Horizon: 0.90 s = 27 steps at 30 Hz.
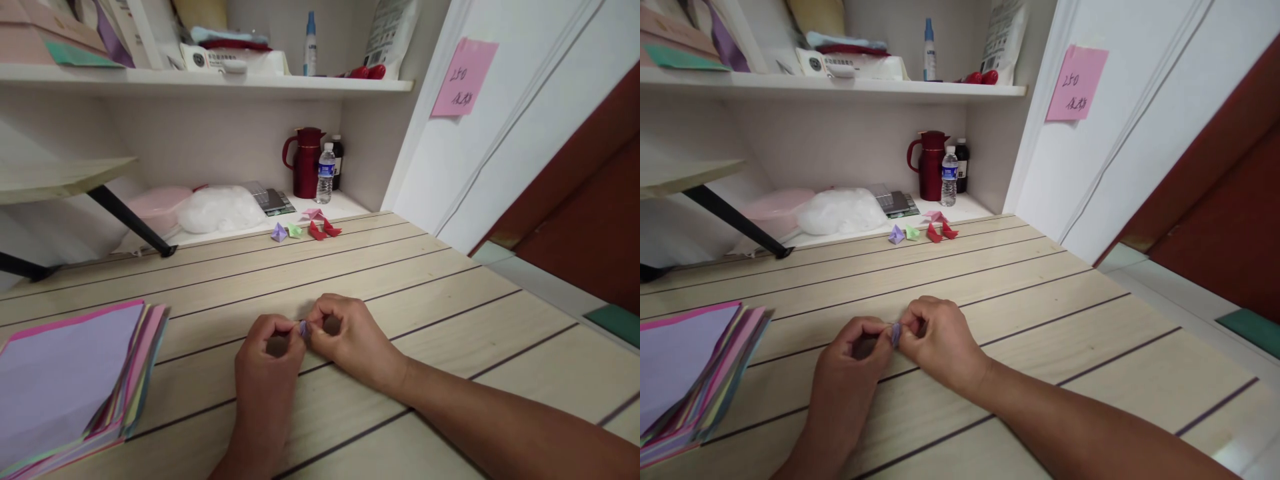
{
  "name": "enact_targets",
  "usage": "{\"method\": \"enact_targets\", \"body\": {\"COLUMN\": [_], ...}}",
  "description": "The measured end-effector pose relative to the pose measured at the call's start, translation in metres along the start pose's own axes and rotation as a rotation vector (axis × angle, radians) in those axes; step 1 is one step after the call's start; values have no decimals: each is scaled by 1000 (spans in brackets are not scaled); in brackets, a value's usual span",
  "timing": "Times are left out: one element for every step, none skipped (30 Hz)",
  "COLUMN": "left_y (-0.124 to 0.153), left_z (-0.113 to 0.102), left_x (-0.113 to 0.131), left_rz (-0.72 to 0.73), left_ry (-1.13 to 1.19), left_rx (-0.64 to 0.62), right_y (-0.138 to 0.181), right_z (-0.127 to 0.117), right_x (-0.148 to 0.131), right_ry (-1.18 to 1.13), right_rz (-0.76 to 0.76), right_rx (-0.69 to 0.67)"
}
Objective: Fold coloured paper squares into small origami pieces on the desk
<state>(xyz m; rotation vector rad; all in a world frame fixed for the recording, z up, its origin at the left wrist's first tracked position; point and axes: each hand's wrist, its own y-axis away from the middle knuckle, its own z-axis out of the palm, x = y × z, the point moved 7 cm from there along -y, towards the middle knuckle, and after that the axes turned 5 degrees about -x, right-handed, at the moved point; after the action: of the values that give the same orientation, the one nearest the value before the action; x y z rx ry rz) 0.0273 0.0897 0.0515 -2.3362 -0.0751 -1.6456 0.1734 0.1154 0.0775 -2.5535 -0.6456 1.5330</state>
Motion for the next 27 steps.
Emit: {"method": "enact_targets", "body": {"left_y": [-1,-2,-3,-4,-6,-7,-8,-8,-8,-8,-7,-7,-6,-6,-6,-6,-7,-8,-9,-10,-11,-11,-11,-11,-11,-10,-10], "left_z": [-2,-4,-7,-10,-12,-13,-14,-15,-15,-14,-13,-11,-9,-8,-8,-8,-10,-11,-13,-15,-16,-15,-14,-12,-10,-7,-5], "left_x": [-1,-3,-4,-6,-6,-6,-5,-2,1,4,8,10,12,12,12,10,7,4,1,-2,-4,-5,-7,-9,-10,-12,-13], "left_rz": [-7,-11,-12,-10,0,17,43,75,109,143,173,195,210,217,216,207,190,169,144,122,105,88,66,39,7,-26,-58], "left_ry": [11,23,35,47,57,63,64,57,43,25,5,-13,-26,-33,-35,-34,-30,-24,-14,-1,10,29,62,108,162,217,267], "left_rx": [15,32,48,58,59,54,49,44,40,38,33,25,14,3,-3,-3,2,10,13,13,2,-18,-47,-80,-116,-149,-177], "right_y": [-1,-1,-3,-4,-5,-6,-7,-8,-8,-8,-9,-8,-8,-8,-8,-9,-9,-10,-10,-11,-11,-12,-12,-13,-13,-12,-12], "right_z": [-1,-2,-4,-5,-6,-7,-8,-8,-8,-8,-8,-7,-7,-6,-6,-6,-6,-5,-5,-5,-5,-6,-6,-6,-6,-4,-2], "right_x": [1,2,5,7,10,13,14,15,15,14,14,13,13,14,15,18,21,25,30,34,37,40,42,42,42,42,41], "right_ry": [-7,-22,-44,-68,-89,-103,-108,-106,-101,-99,-99,-105,-118,-139,-168,-207,-254,-309,-370,-436,-504,-574,-641,-704,-761,-812,-855], "right_rz": [6,16,29,45,61,73,79,76,68,58,49,43,43,49,65,88,121,160,201,240,273,298,316,328,339,348,356], "right_rx": [3,7,13,18,22,26,29,31,30,29,27,26,24,24,25,24,20,13,3,-9,-20,-31,-41,-54,-71,-92,-115]}}
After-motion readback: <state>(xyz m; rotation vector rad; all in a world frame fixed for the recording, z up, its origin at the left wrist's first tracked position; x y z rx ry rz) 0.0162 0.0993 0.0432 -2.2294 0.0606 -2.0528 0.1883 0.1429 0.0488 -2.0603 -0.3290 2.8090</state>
